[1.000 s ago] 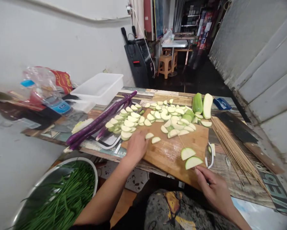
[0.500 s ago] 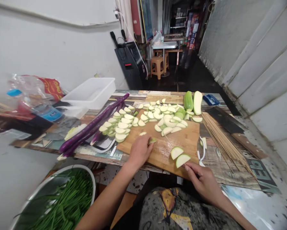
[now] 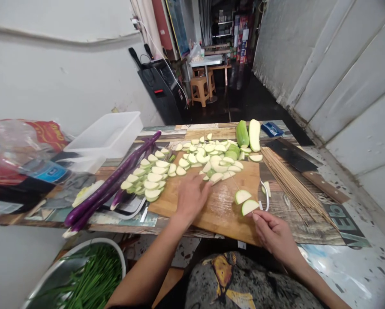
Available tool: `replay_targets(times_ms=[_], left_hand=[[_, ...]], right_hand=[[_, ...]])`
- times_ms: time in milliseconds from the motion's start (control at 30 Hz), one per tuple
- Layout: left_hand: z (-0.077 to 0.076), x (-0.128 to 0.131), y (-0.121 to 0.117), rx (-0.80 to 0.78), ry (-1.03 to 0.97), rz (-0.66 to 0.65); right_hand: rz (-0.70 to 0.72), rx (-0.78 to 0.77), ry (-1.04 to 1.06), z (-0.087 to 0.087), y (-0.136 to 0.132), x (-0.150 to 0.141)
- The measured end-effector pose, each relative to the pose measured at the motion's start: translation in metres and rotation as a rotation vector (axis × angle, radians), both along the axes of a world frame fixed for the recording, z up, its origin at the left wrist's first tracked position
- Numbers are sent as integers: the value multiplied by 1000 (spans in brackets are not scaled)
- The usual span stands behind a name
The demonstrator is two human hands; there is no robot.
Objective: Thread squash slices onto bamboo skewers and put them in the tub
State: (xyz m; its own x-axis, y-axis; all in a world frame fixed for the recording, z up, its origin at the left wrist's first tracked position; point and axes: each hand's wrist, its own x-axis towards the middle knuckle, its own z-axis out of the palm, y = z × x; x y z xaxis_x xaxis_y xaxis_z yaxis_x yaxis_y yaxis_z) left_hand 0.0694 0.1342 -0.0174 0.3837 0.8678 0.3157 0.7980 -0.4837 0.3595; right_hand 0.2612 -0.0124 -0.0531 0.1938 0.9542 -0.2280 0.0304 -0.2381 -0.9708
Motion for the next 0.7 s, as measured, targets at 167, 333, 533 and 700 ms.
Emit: replay_targets(times_ms=[167, 333, 533, 700], left_hand=[[-2, 30, 12, -57, 95, -75], [-9, 34, 21, -118, 79, -48], [-9, 36, 24, -123, 103, -106], [-2, 31, 25, -179, -24, -69]], right_hand=[[-5, 25, -26, -3, -1, 0], [7, 73, -73, -3, -1, 1], [15, 89, -66, -1, -1, 1], [10, 95, -40, -2, -2, 0]])
